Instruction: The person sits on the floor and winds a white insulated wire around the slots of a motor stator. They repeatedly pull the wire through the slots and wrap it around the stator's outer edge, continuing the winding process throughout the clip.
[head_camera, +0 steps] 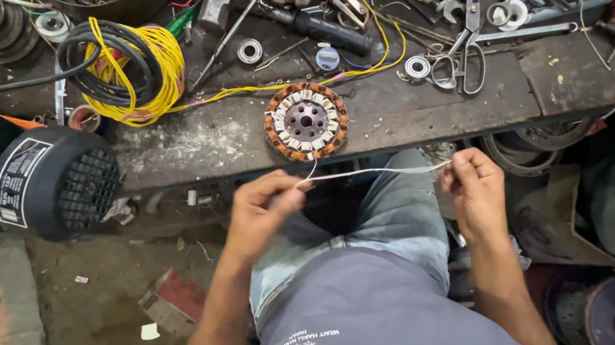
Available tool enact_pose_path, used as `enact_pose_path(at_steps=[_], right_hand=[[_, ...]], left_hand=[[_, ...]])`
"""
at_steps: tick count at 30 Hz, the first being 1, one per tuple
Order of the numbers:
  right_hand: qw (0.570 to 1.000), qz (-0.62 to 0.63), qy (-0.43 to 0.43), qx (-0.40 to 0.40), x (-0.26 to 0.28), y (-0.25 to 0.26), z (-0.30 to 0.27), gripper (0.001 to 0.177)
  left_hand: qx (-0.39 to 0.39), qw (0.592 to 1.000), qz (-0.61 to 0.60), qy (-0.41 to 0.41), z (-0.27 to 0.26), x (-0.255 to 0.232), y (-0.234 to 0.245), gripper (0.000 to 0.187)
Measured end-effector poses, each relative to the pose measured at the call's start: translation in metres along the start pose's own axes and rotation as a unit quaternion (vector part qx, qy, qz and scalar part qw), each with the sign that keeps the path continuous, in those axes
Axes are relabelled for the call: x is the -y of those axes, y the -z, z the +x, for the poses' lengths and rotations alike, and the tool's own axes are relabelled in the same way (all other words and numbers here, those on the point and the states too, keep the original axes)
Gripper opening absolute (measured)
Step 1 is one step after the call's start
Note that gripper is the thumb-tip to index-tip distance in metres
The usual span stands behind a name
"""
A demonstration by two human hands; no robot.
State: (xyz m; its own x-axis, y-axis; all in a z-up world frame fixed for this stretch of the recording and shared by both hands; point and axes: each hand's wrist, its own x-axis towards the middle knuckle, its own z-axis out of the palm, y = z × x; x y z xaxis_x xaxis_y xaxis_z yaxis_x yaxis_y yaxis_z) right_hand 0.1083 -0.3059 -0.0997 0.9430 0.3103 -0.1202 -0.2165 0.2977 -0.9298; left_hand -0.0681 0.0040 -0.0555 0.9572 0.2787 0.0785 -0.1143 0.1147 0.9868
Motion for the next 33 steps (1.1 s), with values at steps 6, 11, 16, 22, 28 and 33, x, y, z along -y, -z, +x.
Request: enact_pose_path(at_steps=[6, 11, 16, 22, 28, 33], right_hand=[[0.948, -0.266, -0.020, 0.175, -0.027, -0.029, -0.024, 0.014], [0.893, -0.348, 0.010, 0.286, -0.009, -0.057, -0.025, 0.017], [0.884, -0.361, -0.077, 0.289, 0.010, -0.029, -0.003, 0.021], [0.901, -0.364, -0.079, 0.223, 0.007, -0.018, -0.005, 0.020], [0.878, -0.361, 0.015, 0.314, -0.008, -0.069, -0.023, 0.015], [0.878, -0.385, -0.018, 0.285, 0.008, -0.056, -0.008, 0.013]], left_hand=[[0.129, 0.973, 0.157, -0.114, 0.000, -0.016, -0.063, 0.062], [0.124, 0.935, 0.306, 0.131, 0.001, 0.009, -0.065, 0.031], [-0.145, 0.970, 0.193, 0.005, 0.000, 0.022, -0.004, 0.028], [-0.099, 0.980, 0.172, 0.026, -0.004, 0.000, -0.008, 0.027], [0.119, 0.947, 0.284, -0.090, -0.002, 0.003, -0.057, 0.042], [0.039, 0.981, 0.173, 0.075, 0.001, 0.021, -0.022, 0.026]])
